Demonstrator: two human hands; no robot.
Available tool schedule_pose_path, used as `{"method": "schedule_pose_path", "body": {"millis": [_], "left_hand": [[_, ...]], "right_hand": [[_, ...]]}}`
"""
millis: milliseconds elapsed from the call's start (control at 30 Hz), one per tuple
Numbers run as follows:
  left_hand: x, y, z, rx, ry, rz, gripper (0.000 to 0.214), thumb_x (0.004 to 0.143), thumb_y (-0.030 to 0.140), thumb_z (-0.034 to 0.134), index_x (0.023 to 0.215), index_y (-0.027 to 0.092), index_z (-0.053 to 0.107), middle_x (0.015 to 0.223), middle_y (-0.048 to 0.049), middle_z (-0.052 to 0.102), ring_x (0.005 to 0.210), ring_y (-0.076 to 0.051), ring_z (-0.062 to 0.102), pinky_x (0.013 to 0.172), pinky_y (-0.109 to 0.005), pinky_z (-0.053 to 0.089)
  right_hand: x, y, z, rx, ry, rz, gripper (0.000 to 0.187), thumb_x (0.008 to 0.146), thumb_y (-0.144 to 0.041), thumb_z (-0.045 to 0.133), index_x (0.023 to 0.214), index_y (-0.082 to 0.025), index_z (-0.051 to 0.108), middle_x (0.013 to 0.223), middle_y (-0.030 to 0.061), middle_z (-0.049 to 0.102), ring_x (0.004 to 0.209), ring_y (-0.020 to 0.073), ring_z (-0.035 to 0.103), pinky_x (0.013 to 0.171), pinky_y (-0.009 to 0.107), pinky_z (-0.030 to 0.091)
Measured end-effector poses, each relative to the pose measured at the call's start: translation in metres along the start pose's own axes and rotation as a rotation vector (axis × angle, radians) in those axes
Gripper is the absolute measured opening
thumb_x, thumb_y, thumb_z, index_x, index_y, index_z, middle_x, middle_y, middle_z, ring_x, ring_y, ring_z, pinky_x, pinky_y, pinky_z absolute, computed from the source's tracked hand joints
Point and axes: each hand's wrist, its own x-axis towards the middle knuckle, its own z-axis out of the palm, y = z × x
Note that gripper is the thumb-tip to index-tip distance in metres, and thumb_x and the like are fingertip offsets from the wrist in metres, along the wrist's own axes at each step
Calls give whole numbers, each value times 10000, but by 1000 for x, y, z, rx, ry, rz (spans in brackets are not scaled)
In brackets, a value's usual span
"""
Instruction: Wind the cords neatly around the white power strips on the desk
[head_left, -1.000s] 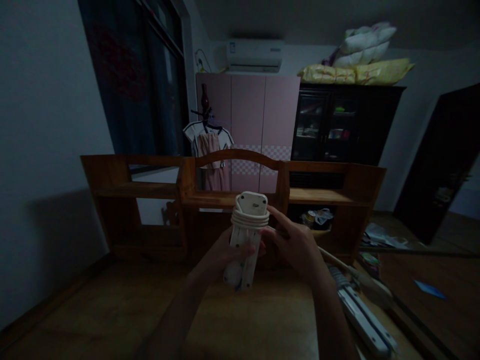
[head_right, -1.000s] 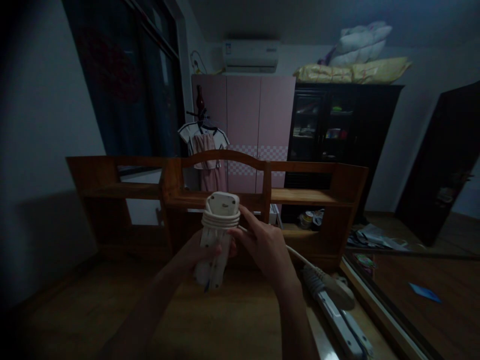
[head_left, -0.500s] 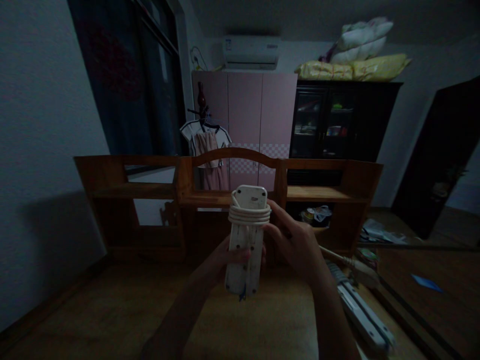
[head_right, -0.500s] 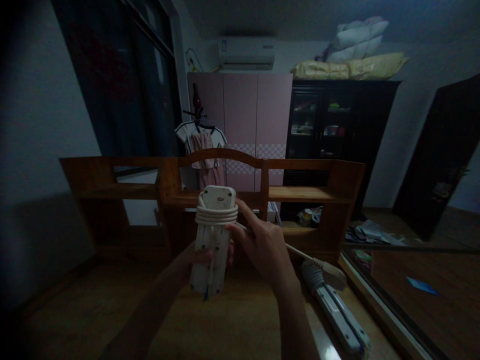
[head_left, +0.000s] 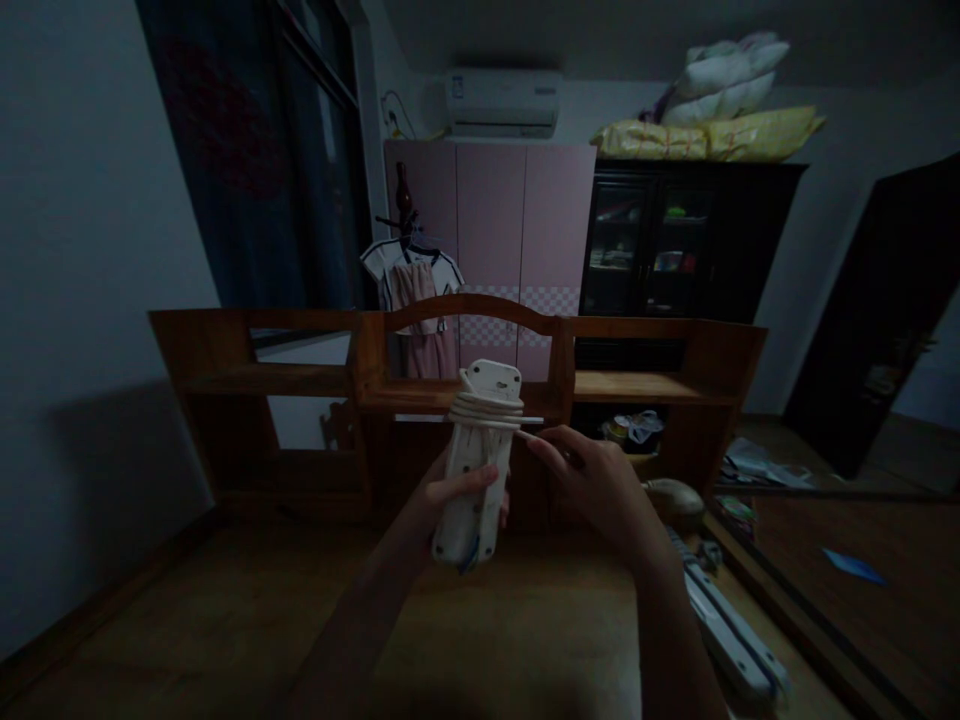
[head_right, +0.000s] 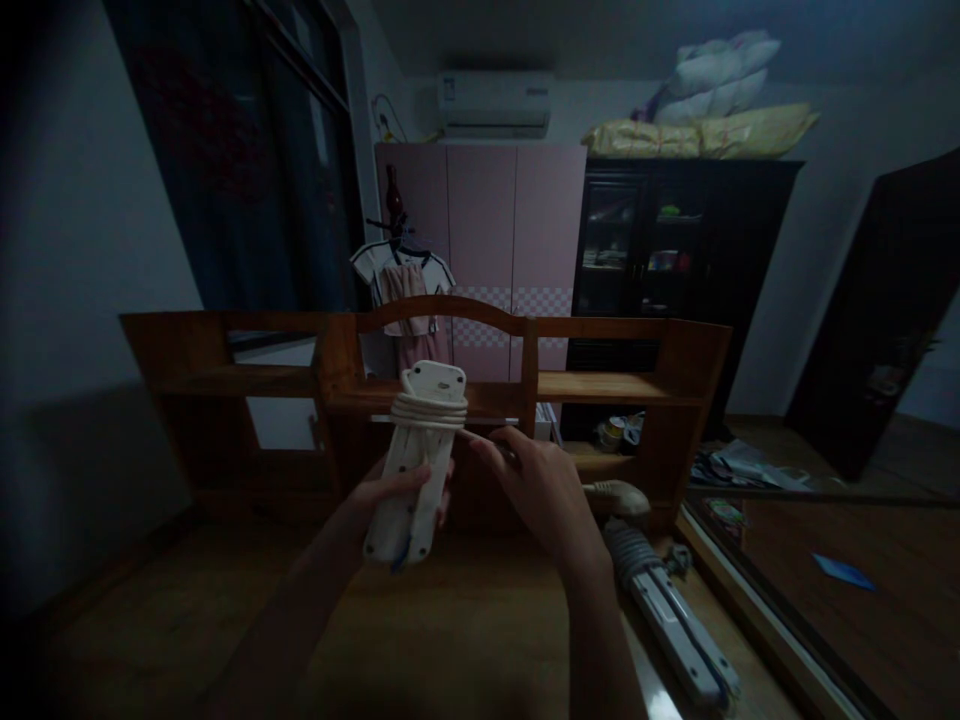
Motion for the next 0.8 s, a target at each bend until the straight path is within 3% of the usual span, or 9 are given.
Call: {"method": "schedule_pose_path", "body": {"millis": [100,200,367,633,800], "left_hand": [[3,11,-7,-33,130,24,341,763,316,674,1017,98,605,739,-80,650,612,-176,631,563,-278,512],[7,15,-15,-39,212,4,365,740,345,696,987,88,617,685,-69,645,589,-169,626,567,-274,512],[12,5,-21,56,258,61,389,728,345,713,1030,135,588,727,-50,656,577,-171,630,551,-297,526],[10,-1,-11,274,328,116,535,683,396,742,1132,191,537,696,-23,658,550,-188,639,463,-260,494],[16,-5,-7,442,380,284,492,682,322,749,1131,220,575,817,-19,676,618,-155,630,556,-238,491]], "right_hand": [[-2,4,-2,-113,0,-2,416,925,-524,437,787,-203,663,613,15,656,549,142,601,516,225,327],[-2,0,0,-192,-1,-55,429,929,-500,451,674,-187,596,610,13,648,543,129,587,512,231,286],[-3,-8,1,-235,-4,-79,297,921,-408,521,726,-190,570,689,7,666,615,138,619,565,235,313],[-7,-10,-8,-267,-12,-34,130,918,-196,470,852,-199,582,813,25,692,732,170,653,584,248,332],[-6,-8,-6,-236,-46,-6,138,921,-184,447,860,-206,569,792,22,688,732,168,658,601,243,350]]}}
